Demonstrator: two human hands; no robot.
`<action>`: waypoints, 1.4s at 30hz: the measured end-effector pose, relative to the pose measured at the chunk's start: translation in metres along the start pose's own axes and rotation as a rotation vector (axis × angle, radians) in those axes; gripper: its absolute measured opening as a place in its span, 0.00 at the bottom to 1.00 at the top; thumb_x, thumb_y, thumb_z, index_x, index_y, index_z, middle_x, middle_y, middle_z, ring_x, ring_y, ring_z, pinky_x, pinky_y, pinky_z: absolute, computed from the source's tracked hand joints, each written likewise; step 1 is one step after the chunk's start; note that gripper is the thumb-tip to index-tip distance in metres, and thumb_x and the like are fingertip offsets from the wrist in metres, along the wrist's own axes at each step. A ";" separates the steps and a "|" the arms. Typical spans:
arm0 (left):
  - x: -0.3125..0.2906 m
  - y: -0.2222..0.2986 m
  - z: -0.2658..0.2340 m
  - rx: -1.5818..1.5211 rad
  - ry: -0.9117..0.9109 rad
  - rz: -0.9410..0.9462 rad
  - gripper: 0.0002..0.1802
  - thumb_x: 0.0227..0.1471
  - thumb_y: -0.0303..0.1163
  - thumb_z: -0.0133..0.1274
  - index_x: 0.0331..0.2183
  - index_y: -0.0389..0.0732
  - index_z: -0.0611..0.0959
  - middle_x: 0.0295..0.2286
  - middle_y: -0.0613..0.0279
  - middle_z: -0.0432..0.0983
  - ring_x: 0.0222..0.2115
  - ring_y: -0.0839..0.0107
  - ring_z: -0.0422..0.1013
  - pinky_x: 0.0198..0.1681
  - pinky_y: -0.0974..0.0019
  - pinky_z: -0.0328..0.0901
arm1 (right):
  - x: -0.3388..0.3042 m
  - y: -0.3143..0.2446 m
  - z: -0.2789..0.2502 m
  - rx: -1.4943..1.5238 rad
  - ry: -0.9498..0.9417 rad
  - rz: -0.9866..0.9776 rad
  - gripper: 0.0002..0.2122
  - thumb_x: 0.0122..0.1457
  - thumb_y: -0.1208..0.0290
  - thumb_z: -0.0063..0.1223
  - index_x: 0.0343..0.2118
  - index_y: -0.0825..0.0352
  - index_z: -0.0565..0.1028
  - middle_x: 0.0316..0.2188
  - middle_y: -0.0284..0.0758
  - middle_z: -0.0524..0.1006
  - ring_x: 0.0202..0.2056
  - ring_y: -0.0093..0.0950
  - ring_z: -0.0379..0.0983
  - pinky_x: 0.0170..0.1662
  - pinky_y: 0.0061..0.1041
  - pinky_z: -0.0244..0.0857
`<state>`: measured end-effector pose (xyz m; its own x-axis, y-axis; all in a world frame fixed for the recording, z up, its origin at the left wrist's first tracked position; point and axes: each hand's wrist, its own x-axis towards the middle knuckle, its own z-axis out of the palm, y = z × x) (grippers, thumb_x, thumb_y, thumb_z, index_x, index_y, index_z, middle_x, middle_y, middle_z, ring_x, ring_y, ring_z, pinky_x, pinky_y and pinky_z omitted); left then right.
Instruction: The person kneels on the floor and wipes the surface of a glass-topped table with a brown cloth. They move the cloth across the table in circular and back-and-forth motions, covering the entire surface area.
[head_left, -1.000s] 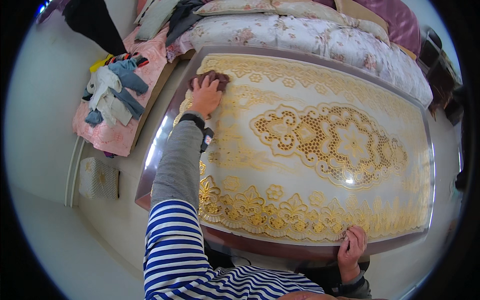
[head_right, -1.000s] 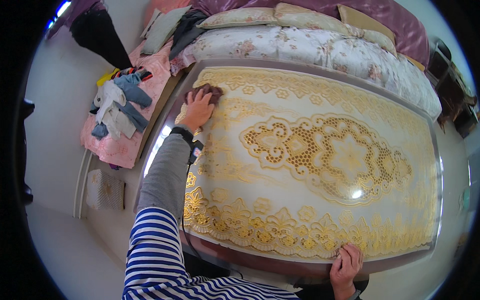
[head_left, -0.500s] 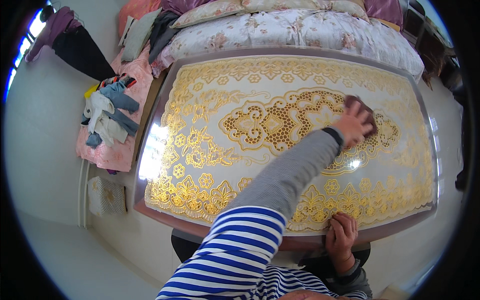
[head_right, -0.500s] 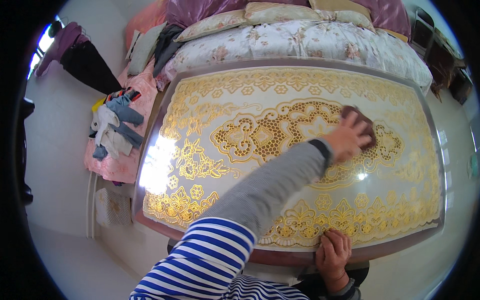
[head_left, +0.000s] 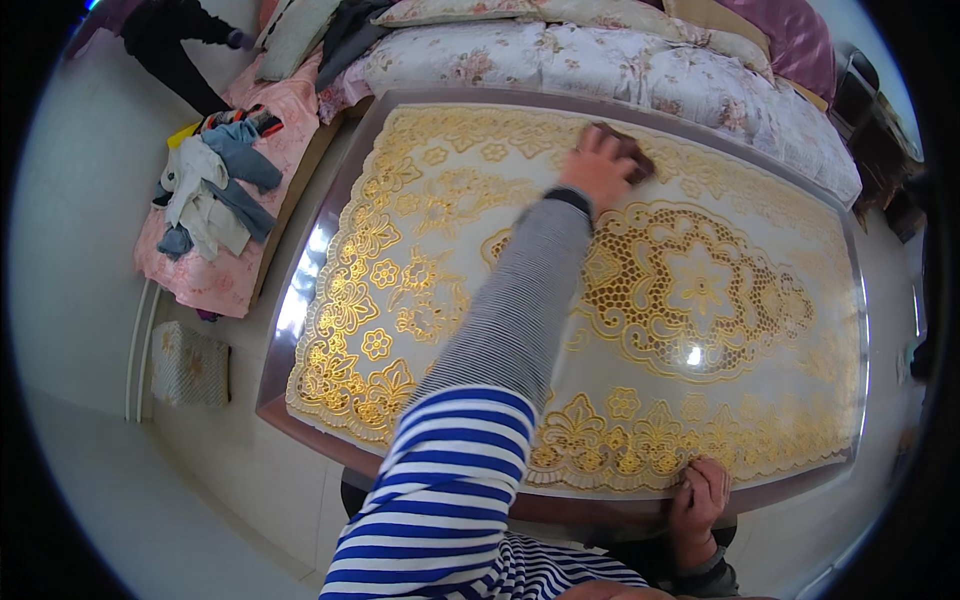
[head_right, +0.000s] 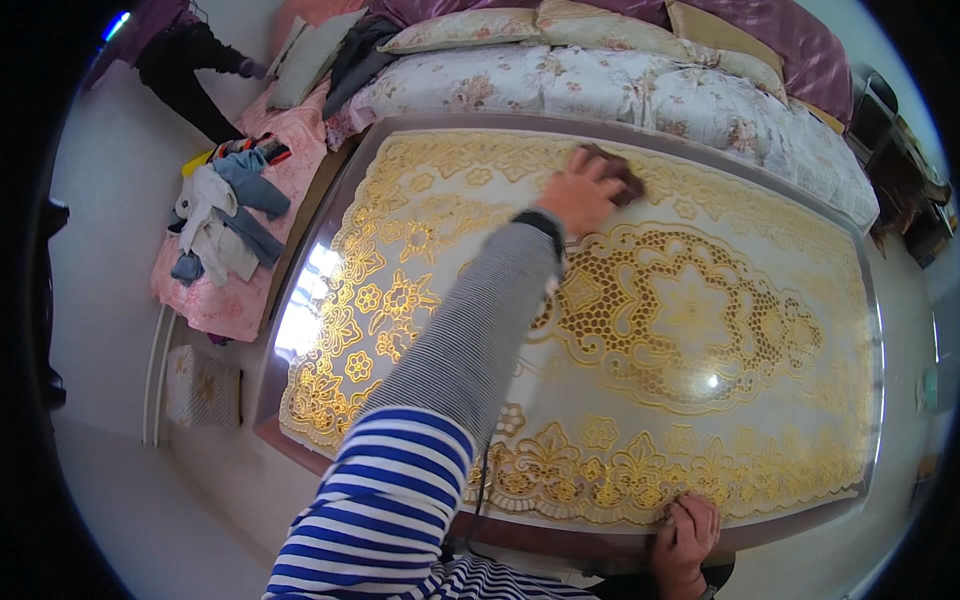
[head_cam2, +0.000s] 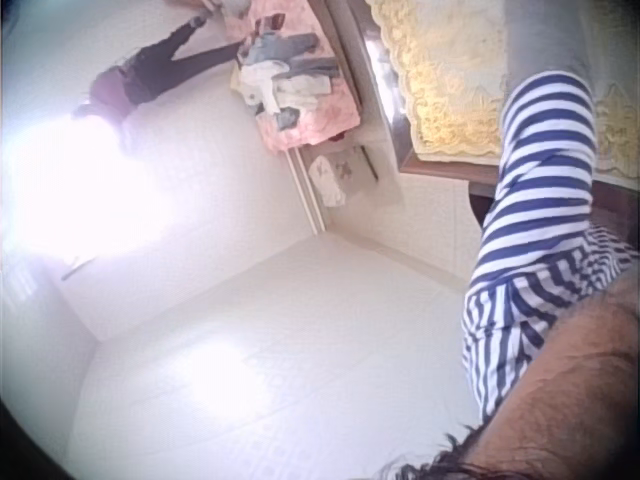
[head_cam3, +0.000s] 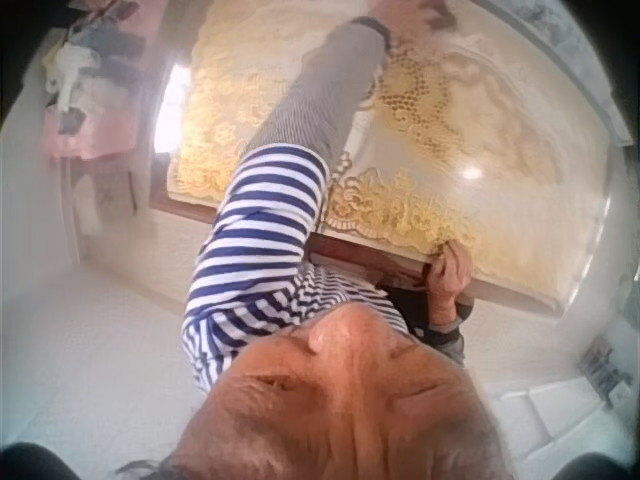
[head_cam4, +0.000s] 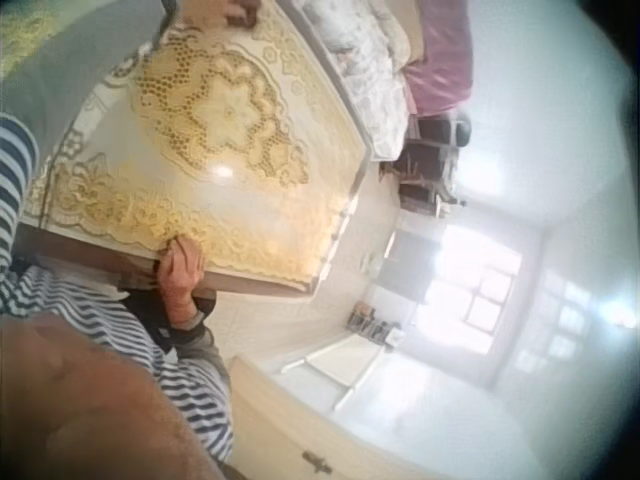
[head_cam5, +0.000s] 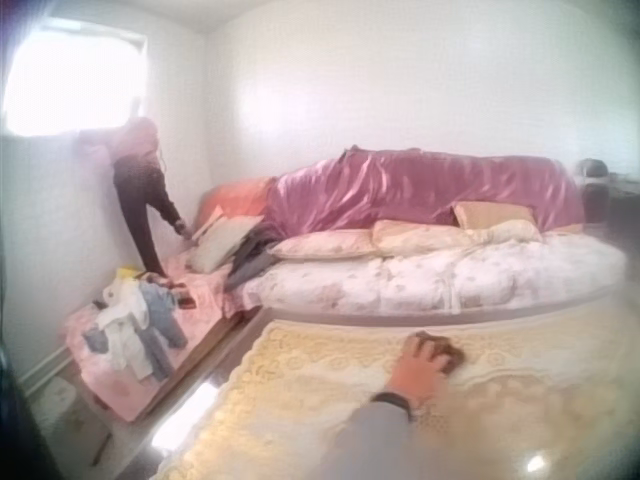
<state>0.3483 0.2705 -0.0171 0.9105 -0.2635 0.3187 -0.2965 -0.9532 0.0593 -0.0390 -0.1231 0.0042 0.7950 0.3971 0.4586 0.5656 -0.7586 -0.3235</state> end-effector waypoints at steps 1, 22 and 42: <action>-0.013 -0.037 -0.002 -0.001 0.038 -0.041 0.23 0.59 0.45 0.50 0.55 0.55 0.77 0.63 0.61 0.60 0.66 0.44 0.48 0.59 0.38 0.67 | -0.001 0.001 0.000 -0.005 -0.010 -0.004 0.09 0.51 0.81 0.53 0.36 0.70 0.77 0.39 0.44 0.78 0.43 0.49 0.76 0.49 0.48 0.70; -0.201 -0.330 -0.068 0.323 -0.029 -0.662 0.20 0.62 0.46 0.47 0.51 0.53 0.83 0.62 0.55 0.67 0.66 0.49 0.56 0.65 0.21 0.43 | -0.002 0.002 -0.006 -0.027 -0.102 -0.020 0.09 0.54 0.82 0.50 0.38 0.70 0.76 0.41 0.45 0.75 0.45 0.48 0.73 0.53 0.51 0.68; 0.118 0.145 0.048 -0.338 -0.180 0.157 0.31 0.56 0.50 0.56 0.62 0.68 0.75 0.68 0.58 0.58 0.70 0.40 0.44 0.67 0.29 0.51 | 0.005 0.001 -0.012 0.066 -0.099 0.015 0.09 0.51 0.80 0.56 0.37 0.65 0.78 0.40 0.41 0.77 0.45 0.46 0.76 0.49 0.49 0.69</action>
<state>0.4268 0.0939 -0.0159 0.8738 -0.4519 0.1797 -0.4862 -0.8050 0.3400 -0.0372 -0.1280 0.0164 0.8194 0.4374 0.3706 0.5640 -0.7307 -0.3846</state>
